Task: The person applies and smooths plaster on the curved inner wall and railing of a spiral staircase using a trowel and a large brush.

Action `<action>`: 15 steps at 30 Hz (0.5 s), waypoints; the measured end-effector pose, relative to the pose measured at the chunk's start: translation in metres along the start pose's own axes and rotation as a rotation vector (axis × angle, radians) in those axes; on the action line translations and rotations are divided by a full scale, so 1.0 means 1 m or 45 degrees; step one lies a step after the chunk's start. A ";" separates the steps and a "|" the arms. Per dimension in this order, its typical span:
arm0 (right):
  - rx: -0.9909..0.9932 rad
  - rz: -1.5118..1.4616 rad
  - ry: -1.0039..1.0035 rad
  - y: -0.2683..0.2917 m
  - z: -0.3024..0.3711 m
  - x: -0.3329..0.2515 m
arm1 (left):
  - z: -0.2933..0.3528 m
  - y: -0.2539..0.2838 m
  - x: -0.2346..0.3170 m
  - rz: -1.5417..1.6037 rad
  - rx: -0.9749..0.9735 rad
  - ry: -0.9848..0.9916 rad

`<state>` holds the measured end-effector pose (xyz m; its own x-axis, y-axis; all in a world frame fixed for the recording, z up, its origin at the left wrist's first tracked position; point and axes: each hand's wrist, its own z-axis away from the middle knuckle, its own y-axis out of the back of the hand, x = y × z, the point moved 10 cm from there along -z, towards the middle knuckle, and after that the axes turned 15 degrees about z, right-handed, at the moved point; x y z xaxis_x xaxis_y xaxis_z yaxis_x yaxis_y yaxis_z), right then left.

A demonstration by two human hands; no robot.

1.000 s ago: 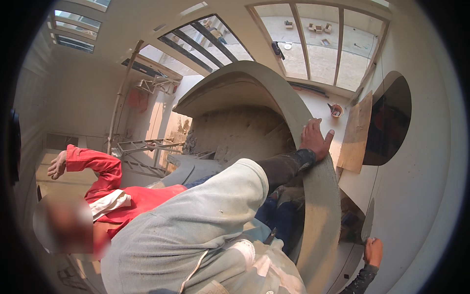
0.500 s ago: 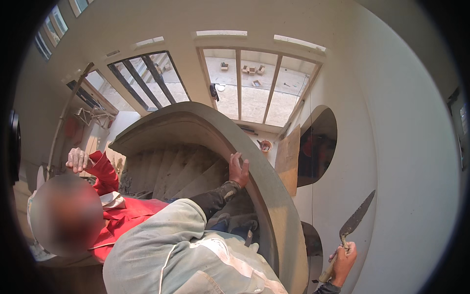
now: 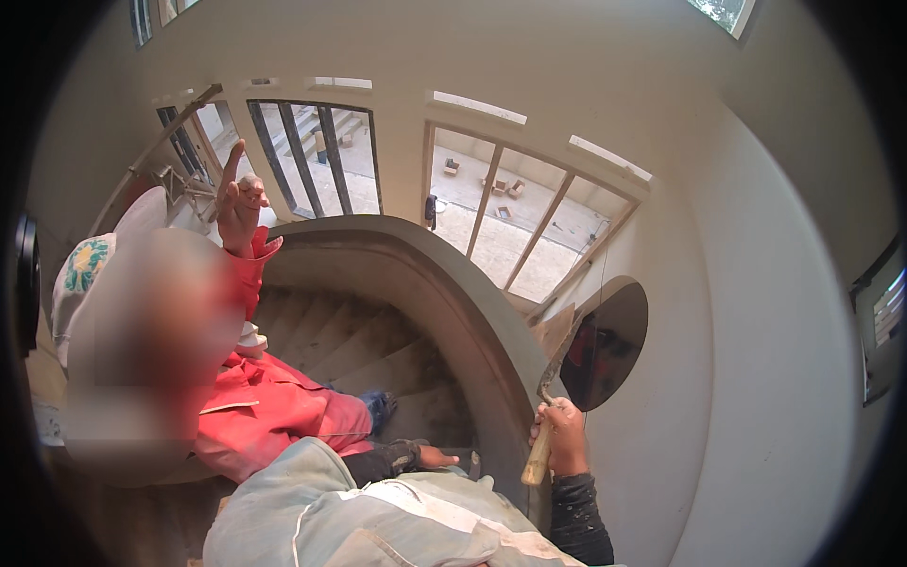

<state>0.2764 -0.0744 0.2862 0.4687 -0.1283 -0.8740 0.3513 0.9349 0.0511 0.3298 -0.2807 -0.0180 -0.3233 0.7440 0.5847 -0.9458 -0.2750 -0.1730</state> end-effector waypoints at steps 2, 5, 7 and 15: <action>-0.117 0.155 -0.147 -0.038 -0.009 0.020 | 0.031 -0.007 -0.012 -0.135 -0.082 0.038; -0.270 0.231 -0.294 -0.079 -0.032 0.069 | 0.039 -0.004 -0.030 -0.222 -0.122 0.043; -0.327 0.424 -0.409 -0.096 -0.045 0.104 | 0.037 -0.002 -0.034 -0.229 -0.119 0.033; -0.506 0.772 -0.499 -0.139 -0.080 0.202 | 0.086 0.020 -0.065 -0.053 0.288 -0.062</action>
<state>0.2576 -0.2040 0.0641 0.7594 0.3992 -0.5137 -0.3327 0.9169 0.2207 0.3350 -0.3865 0.0085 -0.2772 0.7286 0.6263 -0.9252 -0.3783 0.0305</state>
